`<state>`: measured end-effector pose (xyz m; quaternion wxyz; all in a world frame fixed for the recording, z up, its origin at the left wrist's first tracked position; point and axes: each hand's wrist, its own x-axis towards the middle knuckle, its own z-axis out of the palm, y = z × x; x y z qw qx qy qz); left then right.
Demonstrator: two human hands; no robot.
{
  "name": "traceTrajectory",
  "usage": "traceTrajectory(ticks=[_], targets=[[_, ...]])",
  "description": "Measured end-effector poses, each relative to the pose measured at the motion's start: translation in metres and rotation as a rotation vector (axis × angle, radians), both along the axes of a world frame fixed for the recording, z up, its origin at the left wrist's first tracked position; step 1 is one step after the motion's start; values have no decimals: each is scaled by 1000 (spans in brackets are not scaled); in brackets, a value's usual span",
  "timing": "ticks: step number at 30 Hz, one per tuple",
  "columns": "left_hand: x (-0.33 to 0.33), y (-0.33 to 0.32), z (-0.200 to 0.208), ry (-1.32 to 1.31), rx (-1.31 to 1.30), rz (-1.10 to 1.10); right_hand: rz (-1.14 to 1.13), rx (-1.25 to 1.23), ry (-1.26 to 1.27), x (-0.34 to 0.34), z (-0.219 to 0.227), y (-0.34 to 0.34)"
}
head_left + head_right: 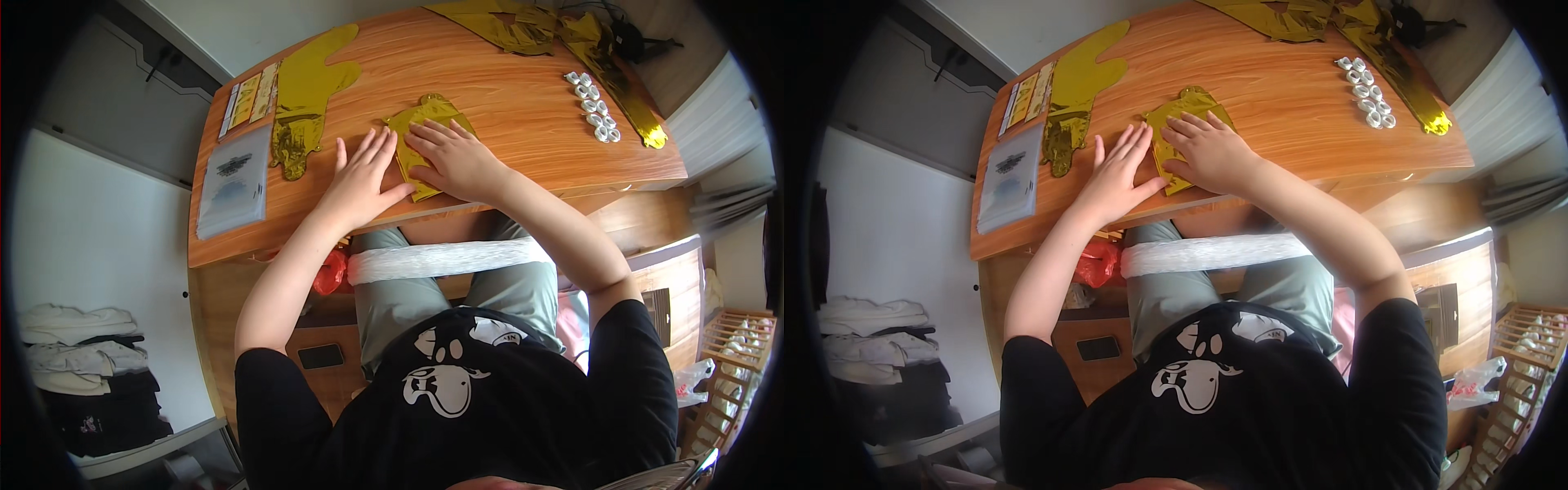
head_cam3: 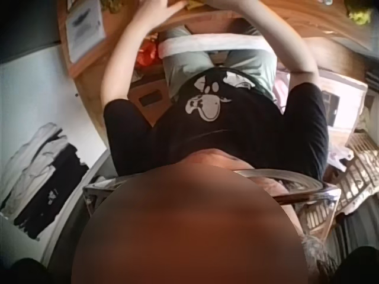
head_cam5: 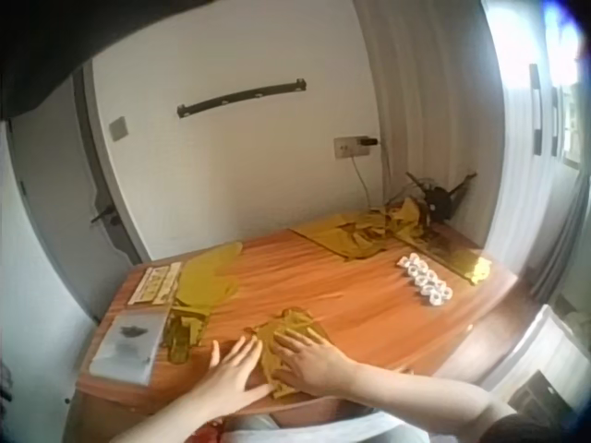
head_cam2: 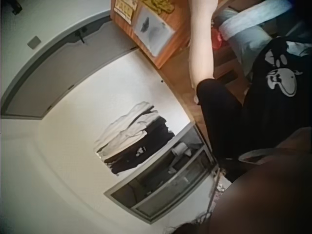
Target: Folding gold-colored foil balloons into a rectangular shape.
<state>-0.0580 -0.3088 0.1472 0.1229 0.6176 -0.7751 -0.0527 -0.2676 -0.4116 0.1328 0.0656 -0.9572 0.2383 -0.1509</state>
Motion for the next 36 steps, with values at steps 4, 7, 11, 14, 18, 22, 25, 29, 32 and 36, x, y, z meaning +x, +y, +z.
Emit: traceTrajectory(ticks=[4,7,11,14,18,22,25,29,32,36], targets=[[0,36,4,40,-109,-32,7,9,2,-7,1,5],[-8,56,-8,65,-240,-71,27,8,17,-10,-1,7],[-10,64,-15,25,-297,-136,34,-33,-3,-8,-5,8],[-7,64,-16,3,-295,-200,28,-72,-16,-9,-10,8],[-3,65,-13,-33,-263,-258,18,-114,-8,-7,-12,8],[2,61,-7,31,-199,-309,22,-125,-6,-7,-11,9],[1,61,-4,-1,-169,-303,32,-132,5,-8,-11,9],[-4,61,-2,50,-199,-271,29,-123,3,-9,-11,9],[-6,62,-2,-12,-206,-269,29,-107,15,-8,-8,9],[-4,63,-8,-58,-239,-303,16,-84,44,-8,-7,11]])
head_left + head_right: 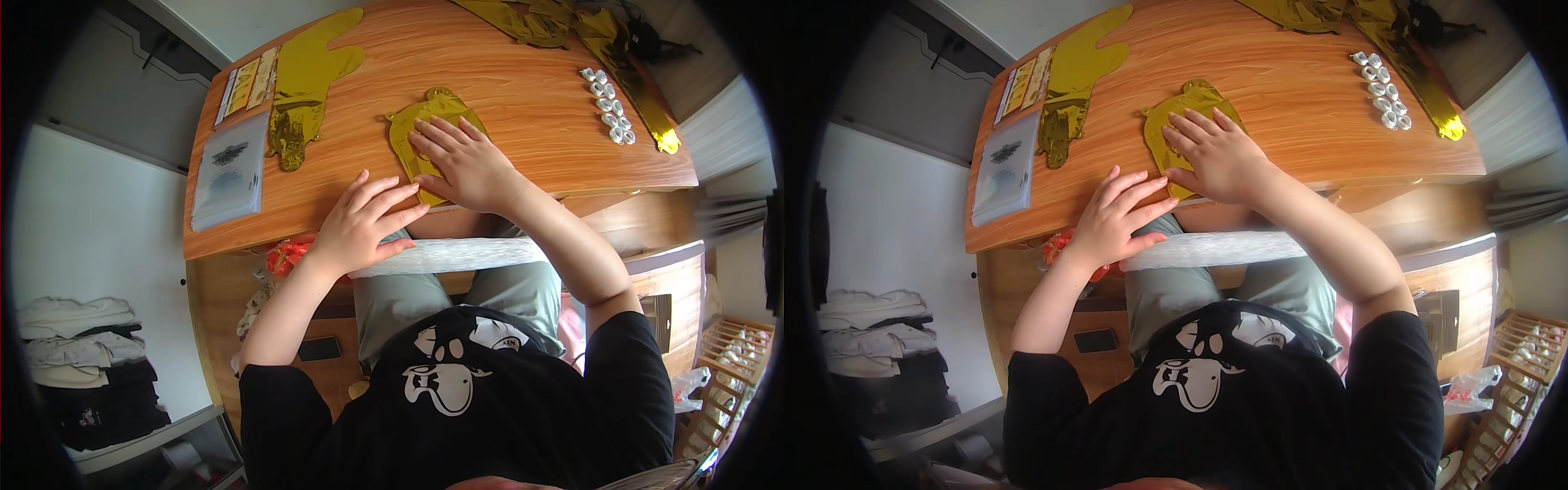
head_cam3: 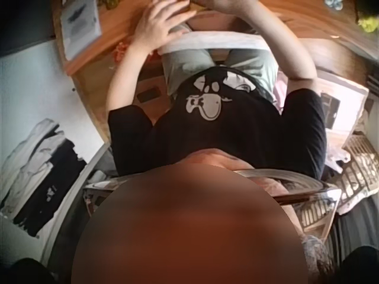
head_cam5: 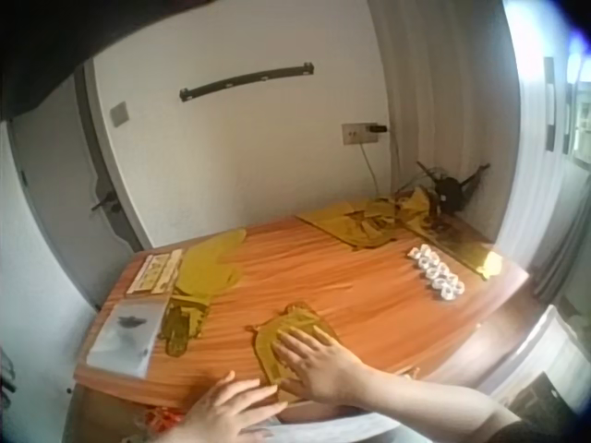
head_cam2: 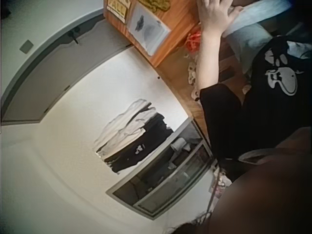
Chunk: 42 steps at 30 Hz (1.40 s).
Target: Folding gold-colored foil balloons into a rectangular shape.
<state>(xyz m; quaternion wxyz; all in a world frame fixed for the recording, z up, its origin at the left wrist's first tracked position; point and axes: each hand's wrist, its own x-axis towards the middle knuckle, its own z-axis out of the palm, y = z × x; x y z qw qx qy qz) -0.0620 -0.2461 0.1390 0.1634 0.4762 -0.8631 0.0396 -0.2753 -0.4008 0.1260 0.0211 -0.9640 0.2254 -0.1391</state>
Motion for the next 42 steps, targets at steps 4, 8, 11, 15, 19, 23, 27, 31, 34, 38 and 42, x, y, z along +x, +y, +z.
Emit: traceTrajectory(ticks=[4,8,11,15,19,23,27,31,34,38,42], targets=[[-4,0,-2,-49,-7,10,5,10,-24,0,0,-1],[-16,-3,-9,51,-27,64,76,421,-342,-8,16,-4],[-28,-11,-7,147,-33,152,98,684,-616,-31,38,3],[-47,-20,3,116,-91,225,28,366,-466,-77,37,7],[-52,-26,-6,17,-44,167,65,160,-296,-103,24,30],[-55,-14,-4,5,37,79,93,3,-330,-123,8,53],[-56,-4,-3,0,-56,46,102,-92,-441,-125,-9,57],[-43,-6,-12,26,-196,20,157,-180,-502,-120,-12,56],[-41,-10,-16,59,-197,8,165,-164,-541,-119,-15,58],[-43,-11,-19,70,-217,0,62,-168,-563,-111,-13,61],[-44,-7,-15,194,-121,4,-22,-162,-493,-106,-9,57]])
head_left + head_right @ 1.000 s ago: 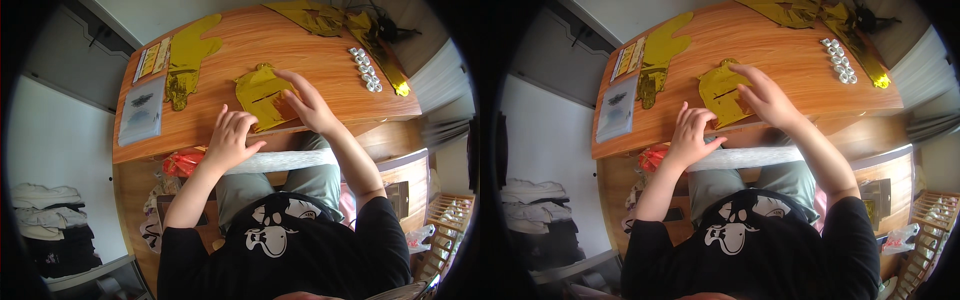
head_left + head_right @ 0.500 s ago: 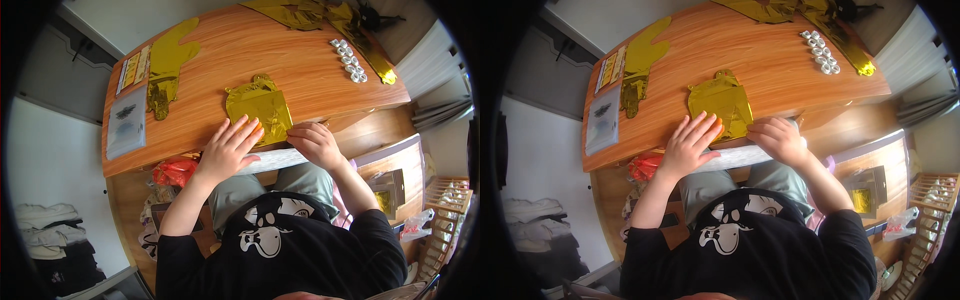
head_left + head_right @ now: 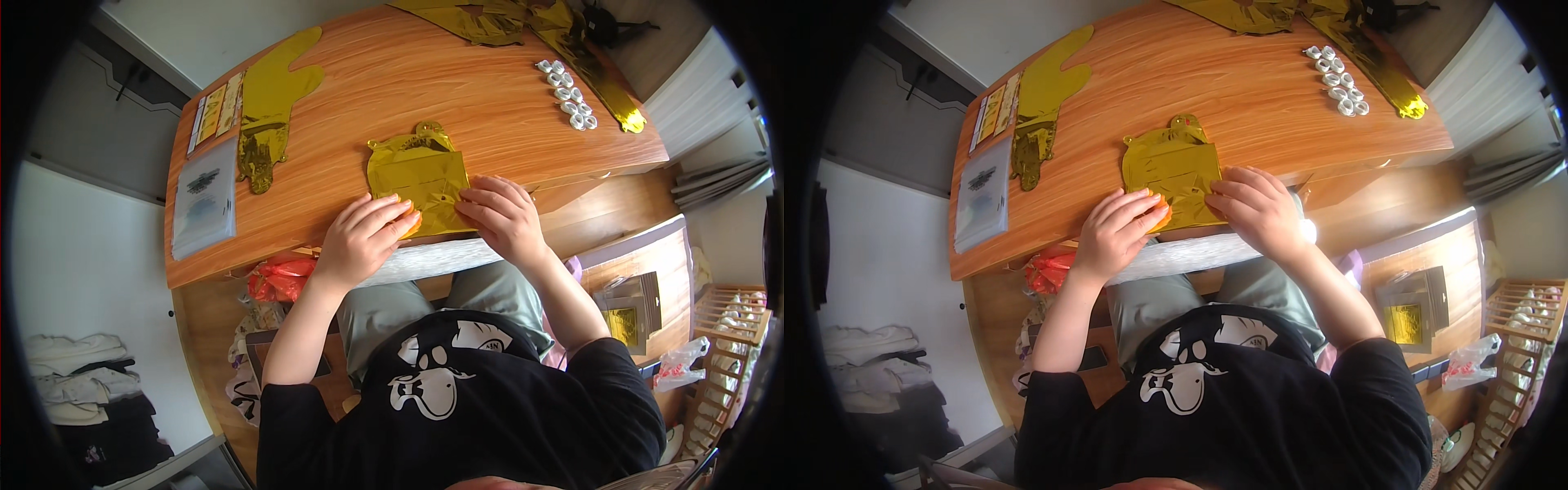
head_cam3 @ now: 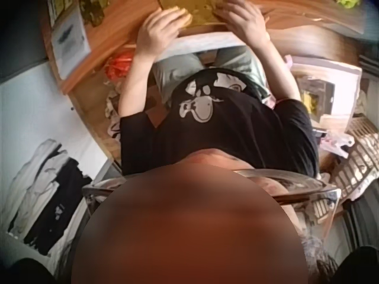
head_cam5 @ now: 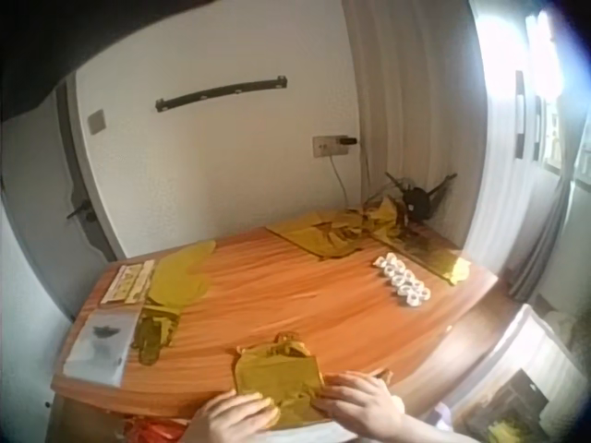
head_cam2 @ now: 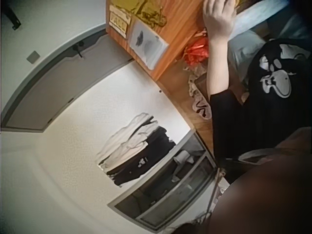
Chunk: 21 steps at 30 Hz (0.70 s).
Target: Folding gold-colored foil balloons into a rectangular shape.
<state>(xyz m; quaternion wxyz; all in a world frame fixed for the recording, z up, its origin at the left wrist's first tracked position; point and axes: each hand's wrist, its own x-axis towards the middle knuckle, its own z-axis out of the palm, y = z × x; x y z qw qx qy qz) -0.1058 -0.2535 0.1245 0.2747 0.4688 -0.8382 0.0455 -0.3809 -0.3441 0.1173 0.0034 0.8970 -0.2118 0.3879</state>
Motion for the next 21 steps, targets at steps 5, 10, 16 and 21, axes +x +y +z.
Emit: traceTrajectory(ticks=[5,10,16,21], targets=[[1,-2,21,19,-95,4,74,49,-55,-8,16,-6],[9,-24,61,172,-216,-76,99,438,-292,-4,58,-2],[29,-81,92,636,462,114,37,1037,-317,21,81,-42],[28,-117,62,15,337,320,-164,647,-62,34,46,-79]])
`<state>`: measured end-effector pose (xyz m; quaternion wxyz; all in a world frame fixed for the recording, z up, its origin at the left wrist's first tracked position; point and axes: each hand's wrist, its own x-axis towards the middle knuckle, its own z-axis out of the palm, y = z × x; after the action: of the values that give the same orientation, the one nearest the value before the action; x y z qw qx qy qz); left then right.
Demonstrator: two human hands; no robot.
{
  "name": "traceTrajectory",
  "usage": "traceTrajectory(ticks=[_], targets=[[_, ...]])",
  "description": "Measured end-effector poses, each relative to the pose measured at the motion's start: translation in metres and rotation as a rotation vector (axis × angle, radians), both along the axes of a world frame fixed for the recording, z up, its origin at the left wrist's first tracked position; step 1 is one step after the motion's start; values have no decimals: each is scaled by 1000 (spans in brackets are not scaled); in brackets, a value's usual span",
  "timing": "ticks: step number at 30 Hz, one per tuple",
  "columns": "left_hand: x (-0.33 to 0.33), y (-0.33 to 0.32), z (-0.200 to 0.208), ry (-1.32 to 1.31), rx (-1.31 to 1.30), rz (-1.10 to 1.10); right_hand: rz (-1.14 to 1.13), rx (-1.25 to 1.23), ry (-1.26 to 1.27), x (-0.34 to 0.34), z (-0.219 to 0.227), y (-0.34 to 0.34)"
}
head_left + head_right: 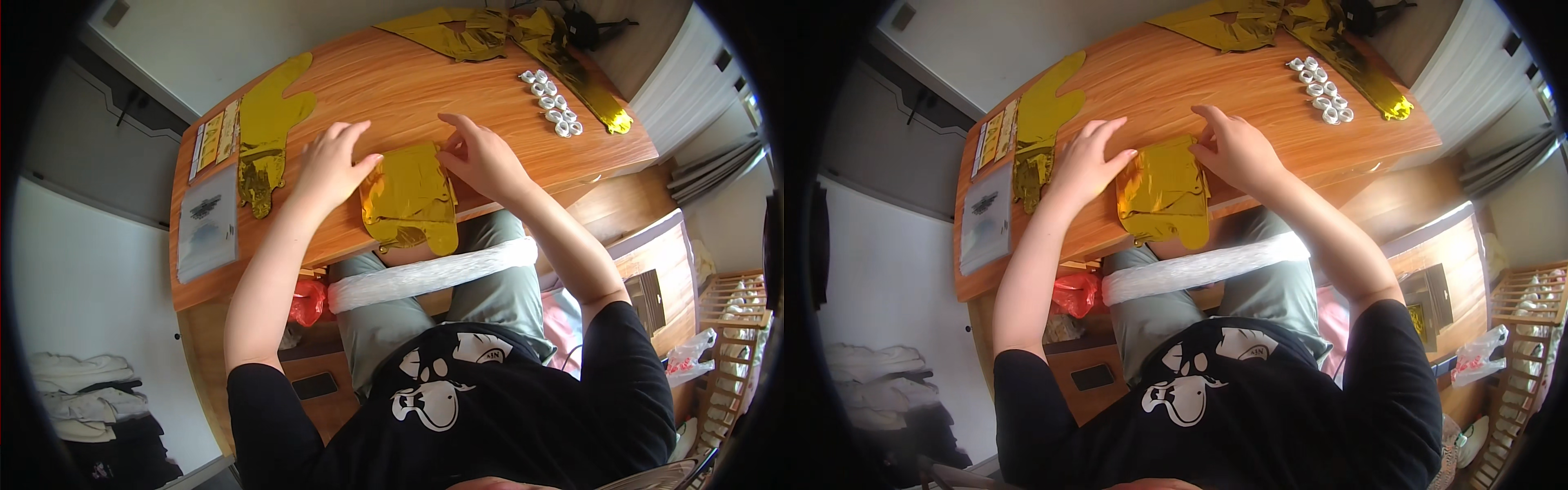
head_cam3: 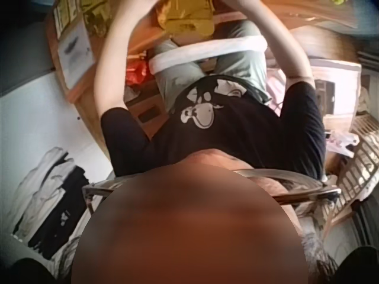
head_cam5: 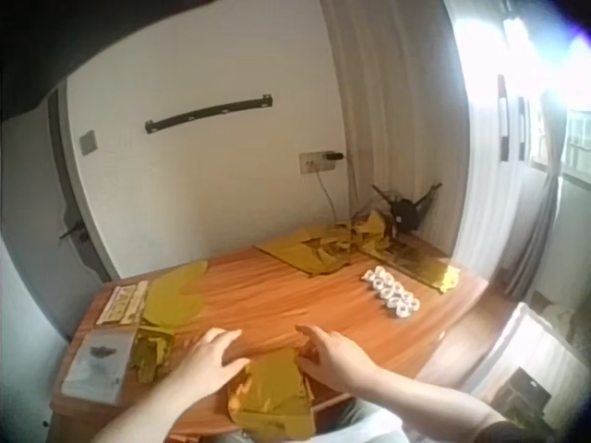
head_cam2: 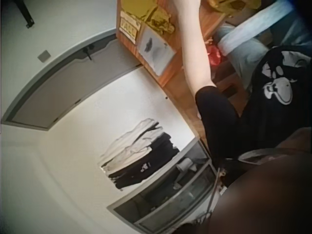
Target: Folding gold-colored foil balloons into a rectangular shape.
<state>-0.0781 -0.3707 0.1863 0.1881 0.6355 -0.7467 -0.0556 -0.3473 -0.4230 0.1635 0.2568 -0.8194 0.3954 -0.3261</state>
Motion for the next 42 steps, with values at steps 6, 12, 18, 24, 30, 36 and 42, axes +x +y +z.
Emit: traceTrajectory(ticks=[6,12,18,24,30,36,42], targets=[[-12,-25,-16,-142,-9,-374,111,-292,211,-10,-4,-23],[-14,-32,-46,-71,16,-487,343,-477,226,-8,-3,-38],[-15,-33,-51,-62,-1,-481,452,-628,308,-8,1,-48],[-15,-34,-52,-52,-16,-488,555,-722,359,-10,13,-55],[-14,-35,-57,-39,-56,-491,589,-852,365,-11,9,-59],[-14,-34,-57,-58,-57,-490,618,-1185,353,-7,10,-60],[-14,-35,-57,-56,-35,-482,663,-1189,326,5,9,-64]])
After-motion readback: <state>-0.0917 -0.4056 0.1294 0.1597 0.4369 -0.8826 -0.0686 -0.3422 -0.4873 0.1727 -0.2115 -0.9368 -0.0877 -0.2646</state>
